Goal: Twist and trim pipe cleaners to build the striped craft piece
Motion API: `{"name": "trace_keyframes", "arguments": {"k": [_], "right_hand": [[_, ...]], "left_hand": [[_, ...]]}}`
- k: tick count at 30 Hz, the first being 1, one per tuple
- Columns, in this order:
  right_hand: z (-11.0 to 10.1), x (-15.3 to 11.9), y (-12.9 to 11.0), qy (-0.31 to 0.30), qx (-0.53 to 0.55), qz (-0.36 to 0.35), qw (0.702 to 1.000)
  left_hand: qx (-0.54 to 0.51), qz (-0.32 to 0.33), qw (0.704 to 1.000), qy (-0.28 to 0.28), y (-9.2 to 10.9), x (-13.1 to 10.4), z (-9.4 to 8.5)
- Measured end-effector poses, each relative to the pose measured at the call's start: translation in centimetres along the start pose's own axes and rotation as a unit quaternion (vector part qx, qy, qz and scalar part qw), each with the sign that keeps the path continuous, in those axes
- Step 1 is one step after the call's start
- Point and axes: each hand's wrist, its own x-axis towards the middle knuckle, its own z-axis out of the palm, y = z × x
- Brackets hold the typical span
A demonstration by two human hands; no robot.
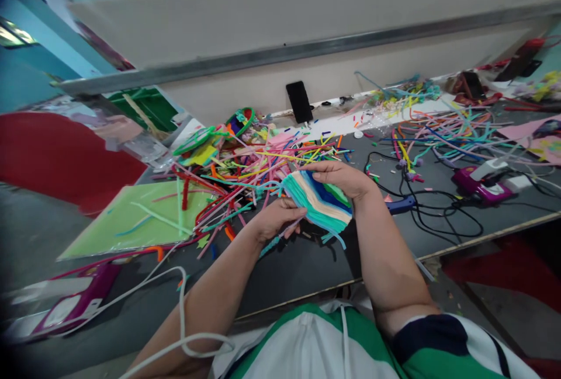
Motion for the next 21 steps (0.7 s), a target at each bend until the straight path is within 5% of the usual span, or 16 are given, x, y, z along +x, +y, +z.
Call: {"name": "trace_keyframes", "arguments": {"k": [21], "right_hand": [[1.2,-0.4,-0.6,-0.034,-0.046,-0.015,0.998]], "left_hand": [[0.015,0.010,1.000,-0.014,0.5,-0.2,0.7]]}}
